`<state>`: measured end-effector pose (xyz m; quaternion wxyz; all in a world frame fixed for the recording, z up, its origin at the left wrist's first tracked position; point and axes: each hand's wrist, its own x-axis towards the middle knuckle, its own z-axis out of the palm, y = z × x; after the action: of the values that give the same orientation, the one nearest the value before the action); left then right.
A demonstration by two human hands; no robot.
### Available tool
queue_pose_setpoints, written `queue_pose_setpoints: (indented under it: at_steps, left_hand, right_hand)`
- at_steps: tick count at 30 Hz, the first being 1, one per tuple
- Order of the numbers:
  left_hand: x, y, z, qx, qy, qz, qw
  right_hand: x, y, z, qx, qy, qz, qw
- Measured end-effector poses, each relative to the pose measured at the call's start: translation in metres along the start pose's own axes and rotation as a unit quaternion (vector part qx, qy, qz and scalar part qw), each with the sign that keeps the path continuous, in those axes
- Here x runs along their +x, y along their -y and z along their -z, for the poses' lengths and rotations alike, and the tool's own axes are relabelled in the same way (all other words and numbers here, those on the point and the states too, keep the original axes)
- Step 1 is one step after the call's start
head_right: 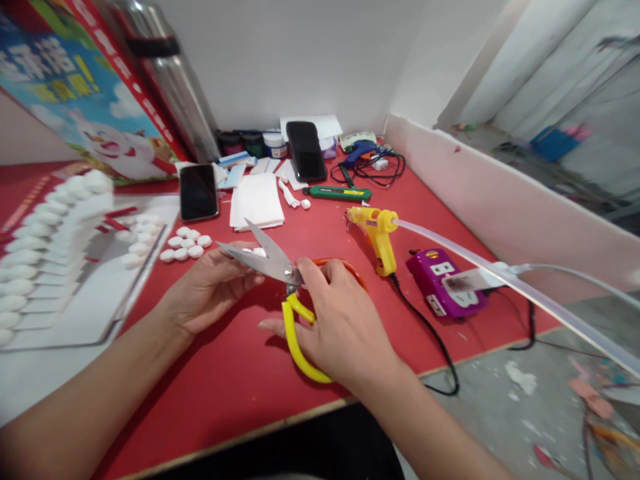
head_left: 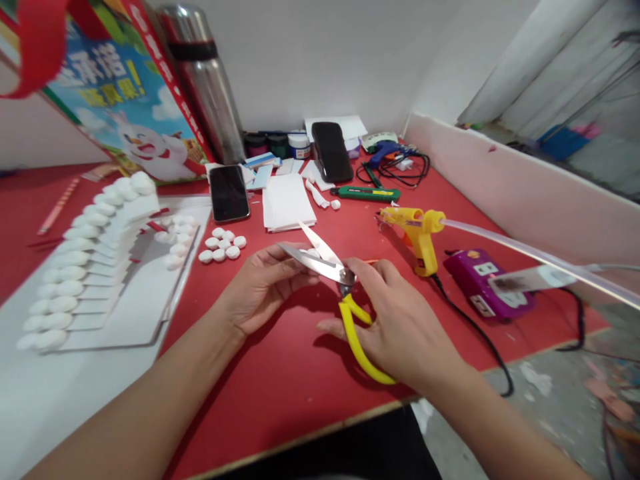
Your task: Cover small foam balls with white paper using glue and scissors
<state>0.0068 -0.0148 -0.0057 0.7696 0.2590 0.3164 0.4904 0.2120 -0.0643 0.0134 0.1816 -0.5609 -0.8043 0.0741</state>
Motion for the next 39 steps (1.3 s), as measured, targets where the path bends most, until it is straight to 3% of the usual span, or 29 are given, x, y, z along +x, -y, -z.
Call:
queue_pose_setpoints:
  at_steps: [21, 29, 36, 39]
  left_hand:
    - [0.001, -0.002, 0.003, 0.026, 0.019, 0.01, 0.999]
    - [0.002, -0.003, 0.002, 0.011, 0.009, 0.034, 0.999]
    - [0.001, -0.005, 0.002, -0.008, 0.019, 0.028, 0.999]
    - [0.0, -0.005, 0.002, -0.012, 0.027, 0.024, 0.999]
  right_hand:
    - [-0.007, -0.01, -0.01, 0.032, -0.078, 0.054, 0.995]
    - [-0.008, -0.014, -0.004, 0.113, -0.044, 0.017, 0.993]
    - [0.002, -0.021, 0.011, 0.14, -0.034, -0.097, 0.985]
    - [0.001, -0.022, 0.015, 0.144, -0.021, -0.092, 0.985]
